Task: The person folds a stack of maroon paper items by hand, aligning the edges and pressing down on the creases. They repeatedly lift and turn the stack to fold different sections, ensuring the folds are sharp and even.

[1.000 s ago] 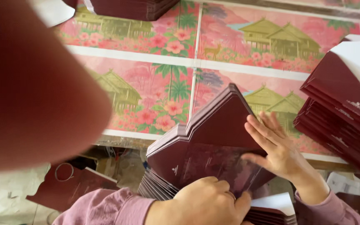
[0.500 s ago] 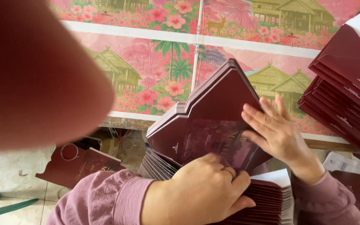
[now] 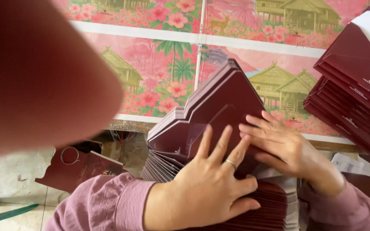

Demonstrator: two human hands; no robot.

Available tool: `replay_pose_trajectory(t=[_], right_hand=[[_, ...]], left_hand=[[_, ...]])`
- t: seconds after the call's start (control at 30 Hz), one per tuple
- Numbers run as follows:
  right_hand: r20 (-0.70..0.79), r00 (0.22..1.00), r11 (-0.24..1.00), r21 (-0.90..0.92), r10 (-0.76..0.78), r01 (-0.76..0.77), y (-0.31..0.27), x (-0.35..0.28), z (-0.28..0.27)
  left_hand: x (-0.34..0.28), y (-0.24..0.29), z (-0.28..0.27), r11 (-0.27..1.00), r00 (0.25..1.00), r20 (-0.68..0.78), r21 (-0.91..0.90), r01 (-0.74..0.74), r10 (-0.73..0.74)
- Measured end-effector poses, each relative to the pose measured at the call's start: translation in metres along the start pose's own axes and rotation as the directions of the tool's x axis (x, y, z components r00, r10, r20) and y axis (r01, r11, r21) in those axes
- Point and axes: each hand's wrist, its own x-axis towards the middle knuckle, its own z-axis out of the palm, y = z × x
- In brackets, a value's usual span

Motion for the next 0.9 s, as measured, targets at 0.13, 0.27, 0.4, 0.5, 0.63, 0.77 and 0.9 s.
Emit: replay_pose_trajectory(t=[0.13,0.27,0.4,0.5,0.63,0.77,0.9], right_hand=[[-0.155,0.986,0.991,0.125,0.059,-0.039,0.000,0.001,-0.009],[-0.166,0.982,0.936,-0.351,-0.089,0.026,0.041,-0.001,0.027],[-0.186,0.979,0.953,-0.301,-0.087,0.027,0.012,-0.002,0.026],[-0.051,0.999,0.989,0.146,-0.012,0.019,-0.006,-0.001,-0.004],[-0.237,0.971,0.996,0.089,0.007,0.014,0.006,-0.002,0.000],[-0.190,0.978,0.914,-0.406,-0.082,-0.002,0.035,-0.003,0.028],[-0.156,0.987,1.000,-0.018,-0.028,0.025,0.001,-0.001,0.015]], left_hand=[[-0.004,0.005,0.002,0.997,0.999,0.040,0.077,-0.025,0.022],[-0.014,0.002,0.021,0.997,0.991,0.129,0.049,-0.054,0.047],[-0.017,-0.006,0.029,0.990,0.982,-0.125,0.058,-0.132,0.138],[-0.014,-0.003,0.027,0.993,0.988,-0.126,0.081,-0.084,0.094],[-0.018,-0.004,0.031,0.968,0.990,-0.058,0.228,-0.110,0.126],[-0.030,-0.019,0.055,0.958,0.969,-0.048,0.170,-0.233,0.244],[-0.013,-0.009,0.043,0.947,0.919,-0.352,0.315,-0.064,0.179]])
